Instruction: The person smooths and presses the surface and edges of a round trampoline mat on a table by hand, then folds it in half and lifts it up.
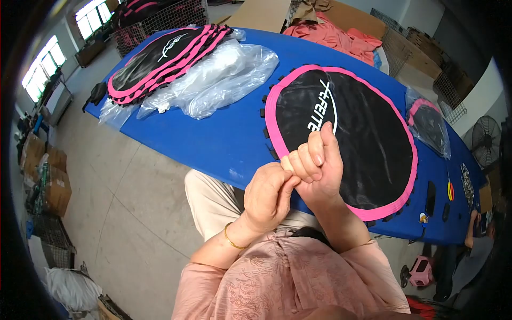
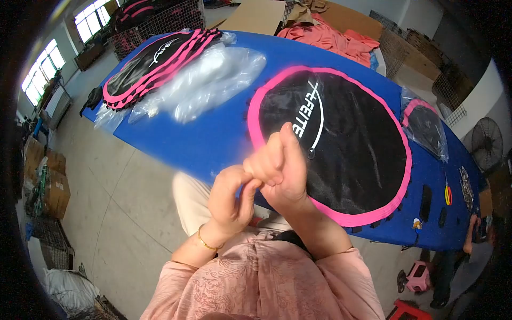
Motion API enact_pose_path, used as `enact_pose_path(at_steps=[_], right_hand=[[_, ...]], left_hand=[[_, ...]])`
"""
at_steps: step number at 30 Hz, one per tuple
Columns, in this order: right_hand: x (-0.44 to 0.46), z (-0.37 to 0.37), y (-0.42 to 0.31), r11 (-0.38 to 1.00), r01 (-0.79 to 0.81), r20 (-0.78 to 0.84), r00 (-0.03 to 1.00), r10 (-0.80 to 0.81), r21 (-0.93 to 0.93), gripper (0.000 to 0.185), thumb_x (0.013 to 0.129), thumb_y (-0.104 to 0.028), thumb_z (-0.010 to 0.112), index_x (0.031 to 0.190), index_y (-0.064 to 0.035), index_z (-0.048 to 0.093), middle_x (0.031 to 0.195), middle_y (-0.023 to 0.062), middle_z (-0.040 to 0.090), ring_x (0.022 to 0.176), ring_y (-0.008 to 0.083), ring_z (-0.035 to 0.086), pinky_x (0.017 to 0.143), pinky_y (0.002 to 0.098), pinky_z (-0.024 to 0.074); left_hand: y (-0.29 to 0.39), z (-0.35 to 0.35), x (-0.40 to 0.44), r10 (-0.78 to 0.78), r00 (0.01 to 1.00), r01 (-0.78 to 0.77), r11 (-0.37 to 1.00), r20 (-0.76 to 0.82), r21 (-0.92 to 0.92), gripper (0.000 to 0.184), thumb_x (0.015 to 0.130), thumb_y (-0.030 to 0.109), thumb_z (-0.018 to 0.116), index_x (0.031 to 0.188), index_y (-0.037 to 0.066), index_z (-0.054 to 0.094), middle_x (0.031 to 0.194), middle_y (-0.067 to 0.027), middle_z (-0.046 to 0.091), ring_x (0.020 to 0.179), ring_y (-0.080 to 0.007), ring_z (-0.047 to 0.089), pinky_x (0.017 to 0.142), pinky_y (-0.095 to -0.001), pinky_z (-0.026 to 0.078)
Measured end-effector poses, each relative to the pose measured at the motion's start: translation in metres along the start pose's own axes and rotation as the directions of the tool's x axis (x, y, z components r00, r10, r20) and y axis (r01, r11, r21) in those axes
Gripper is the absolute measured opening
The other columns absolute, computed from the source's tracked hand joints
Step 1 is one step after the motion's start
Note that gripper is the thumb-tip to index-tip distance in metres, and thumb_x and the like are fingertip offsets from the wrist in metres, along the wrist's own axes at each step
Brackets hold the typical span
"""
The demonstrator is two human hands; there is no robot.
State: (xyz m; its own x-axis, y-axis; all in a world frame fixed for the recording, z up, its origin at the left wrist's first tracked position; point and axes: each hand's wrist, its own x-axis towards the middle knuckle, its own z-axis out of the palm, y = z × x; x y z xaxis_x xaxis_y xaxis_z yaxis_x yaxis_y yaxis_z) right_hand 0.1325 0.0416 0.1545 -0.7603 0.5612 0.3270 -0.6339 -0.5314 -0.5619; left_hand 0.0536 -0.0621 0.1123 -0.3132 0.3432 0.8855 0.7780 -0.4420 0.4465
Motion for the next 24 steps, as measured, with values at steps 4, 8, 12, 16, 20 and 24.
enact_pose_path(at_steps=[4, 8, 12, 16, 20, 24], right_hand=[[0.001, 0.000, 0.004, 0.999, 0.011, -0.020, 1.000, -0.010, 0.032, 0.064, 0.118, -0.045, 0.017, 0.066, -0.0184, 0.044, 0.043, -0.0066, 0.033, 0.037, 0.0086, 0.023, 0.050, 0.0273, 0.0299], [0.002, -0.002, 0.008, 0.999, 0.038, -0.007, 0.999, -0.038, -0.001, 0.064, 0.118, -0.044, 0.017, 0.066, -0.0186, 0.043, 0.043, -0.0066, 0.033, 0.037, 0.0087, 0.022, 0.050, 0.0276, 0.0297], [0.002, -0.004, 0.009, 0.992, 0.075, -0.008, 0.997, -0.077, -0.098, 0.063, 0.118, -0.044, 0.017, 0.066, -0.0186, 0.042, 0.043, -0.0061, 0.033, 0.037, 0.0091, 0.022, 0.051, 0.0276, 0.0300], [0.001, -0.003, 0.011, 0.994, 0.074, -0.020, 0.997, -0.075, -0.075, 0.063, 0.118, -0.044, 0.016, 0.066, -0.0180, 0.042, 0.043, -0.0057, 0.034, 0.038, 0.0094, 0.022, 0.051, 0.0280, 0.0298], [0.000, -0.005, 0.011, 0.994, 0.091, -0.009, 0.996, -0.091, -0.061, 0.064, 0.118, -0.044, 0.015, 0.067, -0.0175, 0.042, 0.044, -0.0053, 0.034, 0.038, 0.0095, 0.022, 0.050, 0.0278, 0.0294], [-0.001, -0.005, 0.008, 0.987, 0.121, 0.043, 0.992, -0.117, -0.104, 0.060, 0.118, -0.043, 0.025, 0.066, -0.0159, 0.039, 0.048, -0.0044, 0.029, 0.041, 0.0104, 0.023, 0.050, 0.0309, 0.0290]], left_hand=[[-0.006, -0.003, -0.003, 0.060, 0.997, -0.061, 0.998, 0.043, 0.020, 0.025, 0.085, -0.005, 0.079, 0.107, -0.003, 0.066, 0.094, -0.0169, 0.069, 0.084, -0.0331, 0.069, 0.077, -0.0376, 0.057], [-0.002, 0.001, -0.006, -0.094, 0.995, 0.093, 0.995, -0.026, -0.047, 0.025, 0.086, -0.006, 0.079, 0.107, -0.003, 0.065, 0.095, -0.0170, 0.070, 0.084, -0.0327, 0.070, 0.077, -0.0370, 0.057], [0.001, -0.002, -0.004, -0.267, 0.963, 0.262, 0.957, -0.027, -0.125, 0.021, 0.087, -0.006, 0.077, 0.104, -0.003, 0.067, 0.096, -0.0164, 0.070, 0.086, -0.0319, 0.070, 0.077, -0.0367, 0.057], [-0.003, -0.001, -0.005, -0.102, 0.995, 0.102, 0.993, -0.007, -0.052, 0.017, 0.089, -0.007, 0.076, 0.103, -0.003, 0.067, 0.095, -0.0156, 0.070, 0.089, -0.0305, 0.070, 0.079, -0.0355, 0.057], [-0.010, 0.001, -0.008, 0.008, 0.999, -0.007, 1.000, 0.032, -0.011, 0.019, 0.089, -0.006, 0.076, 0.106, -0.004, 0.067, 0.095, -0.0150, 0.070, 0.090, -0.0299, 0.071, 0.080, -0.0349, 0.057], [0.003, 0.012, -0.013, -0.323, 0.942, 0.288, 0.917, -0.089, -0.277, 0.021, 0.089, -0.006, 0.077, 0.107, -0.004, 0.068, 0.095, -0.0152, 0.070, 0.091, -0.0299, 0.071, 0.081, -0.0346, 0.057]])
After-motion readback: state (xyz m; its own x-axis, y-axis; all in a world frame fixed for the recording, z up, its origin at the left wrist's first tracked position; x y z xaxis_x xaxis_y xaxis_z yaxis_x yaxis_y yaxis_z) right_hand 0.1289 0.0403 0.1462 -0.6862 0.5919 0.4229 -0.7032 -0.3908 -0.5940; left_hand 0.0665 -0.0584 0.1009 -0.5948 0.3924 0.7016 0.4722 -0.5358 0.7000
